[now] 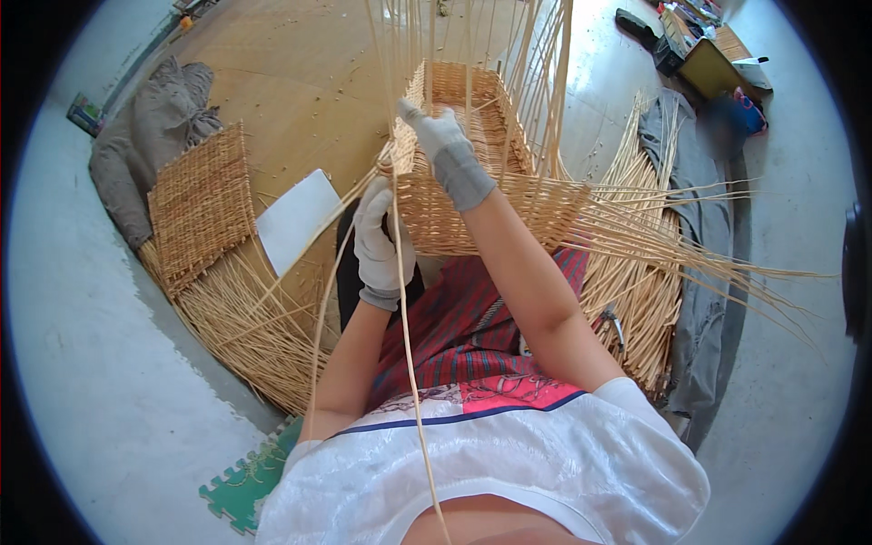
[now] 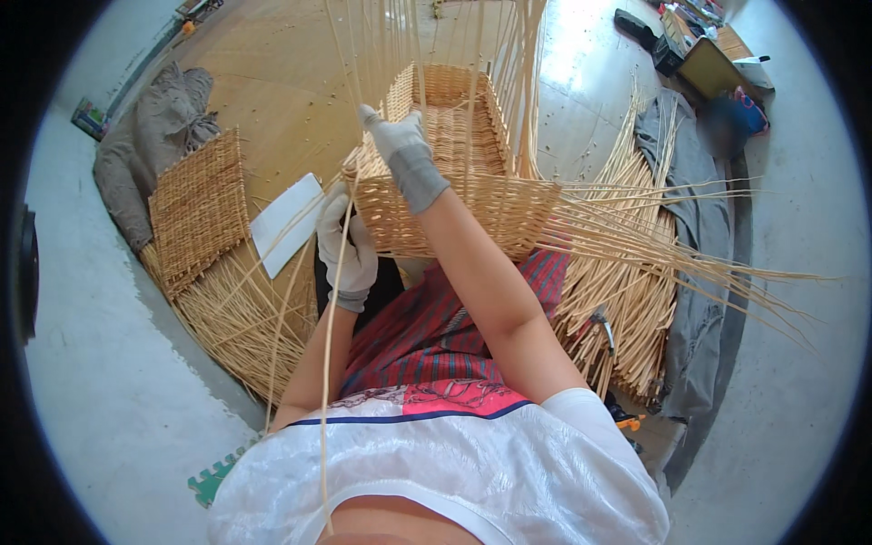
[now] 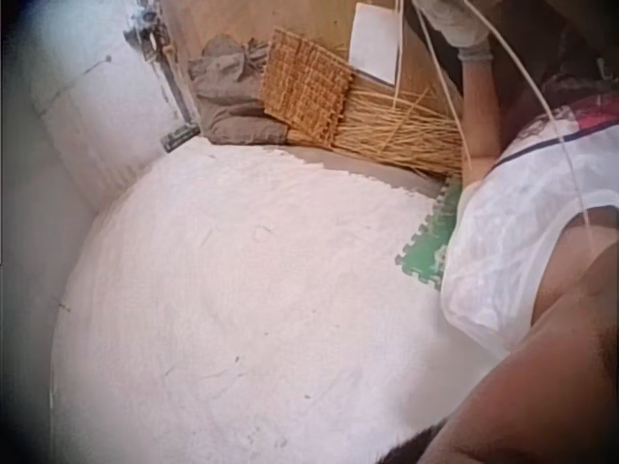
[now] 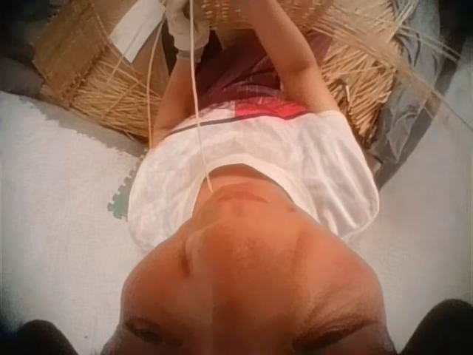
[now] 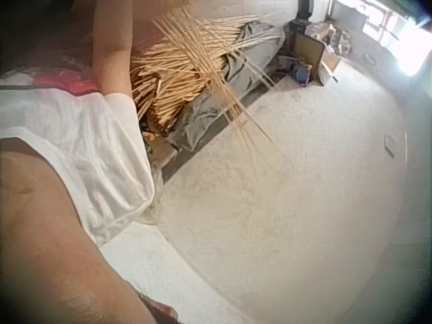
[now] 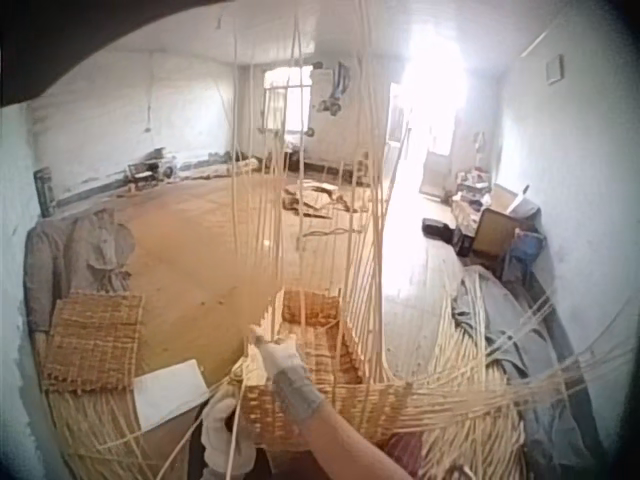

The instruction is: Weaving a large wicker or bamboo basket, measuring dimensions with a tape measure, and trimming excess material with snips.

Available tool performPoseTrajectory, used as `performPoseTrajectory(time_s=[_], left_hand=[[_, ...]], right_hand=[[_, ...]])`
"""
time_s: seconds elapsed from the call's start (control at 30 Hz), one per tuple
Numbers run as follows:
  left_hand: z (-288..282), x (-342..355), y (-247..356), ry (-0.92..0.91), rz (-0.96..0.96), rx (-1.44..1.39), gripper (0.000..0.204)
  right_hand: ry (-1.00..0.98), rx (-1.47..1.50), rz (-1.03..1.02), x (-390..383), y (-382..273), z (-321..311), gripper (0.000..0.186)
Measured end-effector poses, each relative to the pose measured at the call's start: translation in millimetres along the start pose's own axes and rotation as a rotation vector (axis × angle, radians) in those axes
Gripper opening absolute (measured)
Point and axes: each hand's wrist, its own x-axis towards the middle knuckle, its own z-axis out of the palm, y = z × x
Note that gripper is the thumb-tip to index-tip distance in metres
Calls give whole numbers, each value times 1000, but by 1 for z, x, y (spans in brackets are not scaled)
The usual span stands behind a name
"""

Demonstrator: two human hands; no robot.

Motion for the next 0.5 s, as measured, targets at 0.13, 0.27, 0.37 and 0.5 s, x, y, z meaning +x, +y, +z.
performPoseTrajectory(time_s=[0.13,0.27,0.37,0.5], left_hand=[[-4,18,-17,104,-61,-179,26],[-7,20,-30,-81,-57,151,37],[-6,24,-37,-86,-92,149,44],[-9,30,-40,-185,22,231,48]], right_hand=[[-20,312,107,25,20,27,114],[88,577,-391,0,36,33,78],[-82,625,-414,-19,31,19,60],[-103,545,-511,-28,12,17,60]])
